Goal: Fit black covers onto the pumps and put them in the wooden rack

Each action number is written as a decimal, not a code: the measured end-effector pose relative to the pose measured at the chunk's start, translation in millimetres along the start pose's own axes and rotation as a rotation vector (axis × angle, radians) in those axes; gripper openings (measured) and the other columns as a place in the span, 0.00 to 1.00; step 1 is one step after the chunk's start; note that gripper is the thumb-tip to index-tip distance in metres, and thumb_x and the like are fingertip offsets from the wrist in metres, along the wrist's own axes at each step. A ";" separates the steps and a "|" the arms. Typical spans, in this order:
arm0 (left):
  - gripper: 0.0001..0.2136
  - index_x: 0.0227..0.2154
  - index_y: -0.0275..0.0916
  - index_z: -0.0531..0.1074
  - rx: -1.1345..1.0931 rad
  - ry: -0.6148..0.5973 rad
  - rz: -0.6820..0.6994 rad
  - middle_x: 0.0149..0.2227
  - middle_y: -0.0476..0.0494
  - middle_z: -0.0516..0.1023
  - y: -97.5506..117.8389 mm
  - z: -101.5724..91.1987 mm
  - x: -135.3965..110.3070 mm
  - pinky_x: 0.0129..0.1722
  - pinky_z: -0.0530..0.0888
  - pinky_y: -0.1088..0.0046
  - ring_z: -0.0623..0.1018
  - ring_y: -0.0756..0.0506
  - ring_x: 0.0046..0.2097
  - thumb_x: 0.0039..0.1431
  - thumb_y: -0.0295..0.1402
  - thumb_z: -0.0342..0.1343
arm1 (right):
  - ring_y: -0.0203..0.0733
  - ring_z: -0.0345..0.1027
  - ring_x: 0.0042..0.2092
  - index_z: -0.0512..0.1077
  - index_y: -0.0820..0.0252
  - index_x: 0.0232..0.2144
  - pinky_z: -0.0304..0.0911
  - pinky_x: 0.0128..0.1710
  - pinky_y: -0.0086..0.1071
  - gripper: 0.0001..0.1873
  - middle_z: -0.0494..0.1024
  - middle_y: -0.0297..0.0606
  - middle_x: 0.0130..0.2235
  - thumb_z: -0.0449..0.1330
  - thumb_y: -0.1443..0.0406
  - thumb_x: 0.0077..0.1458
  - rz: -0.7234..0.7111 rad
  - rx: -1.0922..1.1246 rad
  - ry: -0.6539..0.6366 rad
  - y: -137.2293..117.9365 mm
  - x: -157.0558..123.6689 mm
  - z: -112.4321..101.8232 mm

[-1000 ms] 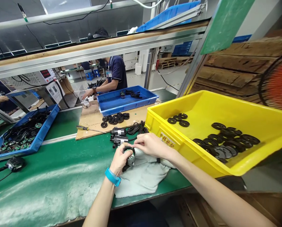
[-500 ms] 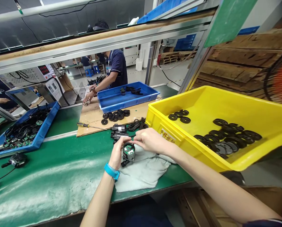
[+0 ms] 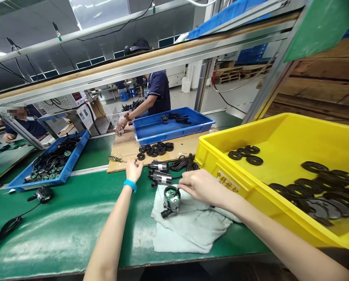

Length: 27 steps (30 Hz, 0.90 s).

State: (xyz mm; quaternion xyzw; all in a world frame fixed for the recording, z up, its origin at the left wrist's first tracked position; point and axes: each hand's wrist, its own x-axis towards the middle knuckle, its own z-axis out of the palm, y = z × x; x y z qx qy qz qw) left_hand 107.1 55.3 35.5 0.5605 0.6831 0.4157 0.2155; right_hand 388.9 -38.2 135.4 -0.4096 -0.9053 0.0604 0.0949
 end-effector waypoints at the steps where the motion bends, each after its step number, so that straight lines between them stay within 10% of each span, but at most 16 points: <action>1: 0.14 0.43 0.34 0.75 0.058 0.005 -0.001 0.51 0.31 0.75 1.2 5.4 7.7 0.59 0.65 0.58 0.72 0.35 0.56 0.56 0.36 0.61 | 0.40 0.70 0.31 0.79 0.61 0.27 0.50 0.30 0.32 0.19 0.78 0.40 0.29 0.55 0.62 0.66 0.001 -0.003 -0.002 -0.6 -0.2 -0.4; 14: 0.14 0.43 0.33 0.75 0.131 0.002 -0.026 0.48 0.32 0.72 11.7 28.4 34.8 0.59 0.64 0.56 0.69 0.33 0.56 0.56 0.34 0.62 | 0.39 0.68 0.30 0.79 0.60 0.28 0.51 0.31 0.33 0.20 0.76 0.39 0.29 0.53 0.61 0.67 -0.038 -0.005 -0.018 0.9 -0.1 1.1; 21: 0.23 0.52 0.40 0.73 -0.313 -0.134 0.271 0.48 0.41 0.73 57.0 -9.2 -72.7 0.54 0.70 0.65 0.74 0.40 0.52 0.52 0.33 0.66 | 0.38 0.67 0.30 0.79 0.60 0.27 0.50 0.31 0.32 0.20 0.76 0.39 0.28 0.53 0.61 0.67 -0.044 0.004 0.013 6.8 -2.5 6.5; 27: 0.23 0.50 0.43 0.75 -0.434 -0.276 0.183 0.48 0.41 0.74 89.1 -23.9 -159.4 0.53 0.70 0.64 0.74 0.40 0.51 0.48 0.29 0.67 | 0.38 0.68 0.30 0.80 0.61 0.30 0.49 0.30 0.32 0.17 0.77 0.39 0.29 0.55 0.62 0.66 -0.023 0.023 -0.012 3.8 -1.8 4.3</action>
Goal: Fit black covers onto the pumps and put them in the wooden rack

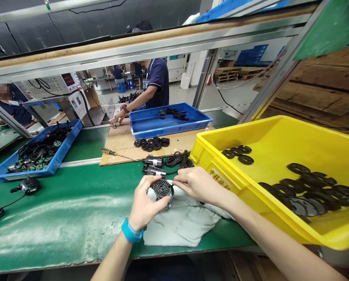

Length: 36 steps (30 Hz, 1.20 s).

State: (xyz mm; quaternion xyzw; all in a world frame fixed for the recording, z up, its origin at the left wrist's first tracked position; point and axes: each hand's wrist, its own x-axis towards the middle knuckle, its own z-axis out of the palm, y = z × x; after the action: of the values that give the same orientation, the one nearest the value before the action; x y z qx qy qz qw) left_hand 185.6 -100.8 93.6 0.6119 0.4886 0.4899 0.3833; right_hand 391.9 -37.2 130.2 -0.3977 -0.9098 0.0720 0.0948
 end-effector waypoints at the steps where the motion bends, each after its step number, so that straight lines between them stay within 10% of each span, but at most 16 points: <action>1: 0.22 0.49 0.44 0.76 0.030 0.005 -0.003 0.48 0.41 0.75 1.1 2.9 -3.5 0.53 0.70 0.63 0.74 0.39 0.51 0.48 0.28 0.67 | 0.38 0.67 0.30 0.80 0.61 0.29 0.49 0.30 0.32 0.17 0.76 0.39 0.29 0.55 0.62 0.66 0.002 0.005 0.000 -0.7 0.1 -0.6; 24: 0.18 0.40 0.43 0.75 0.258 0.030 -0.033 0.43 0.44 0.73 -6.9 10.2 1.1 0.50 0.70 0.61 0.74 0.38 0.48 0.44 0.32 0.72 | 0.36 0.65 0.29 0.79 0.61 0.27 0.45 0.29 0.32 0.16 0.76 0.38 0.28 0.57 0.64 0.65 -0.013 -0.014 0.001 -9.2 1.5 -6.6; 36: 0.20 0.47 0.39 0.67 -0.080 -0.037 -0.115 0.48 0.41 0.75 -25.6 23.1 -8.5 0.53 0.70 0.64 0.75 0.42 0.50 0.54 0.36 0.65 | 0.36 0.66 0.30 0.79 0.63 0.28 0.46 0.30 0.32 0.17 0.76 0.38 0.29 0.56 0.63 0.66 0.005 -0.022 -0.039 -9.1 1.4 -7.8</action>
State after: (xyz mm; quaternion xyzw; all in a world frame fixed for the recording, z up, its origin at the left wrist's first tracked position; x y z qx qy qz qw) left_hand 202.0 -103.0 62.2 0.5759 0.4957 0.4750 0.4439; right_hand 386.3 -41.8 139.8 -0.3996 -0.9111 0.0701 0.0726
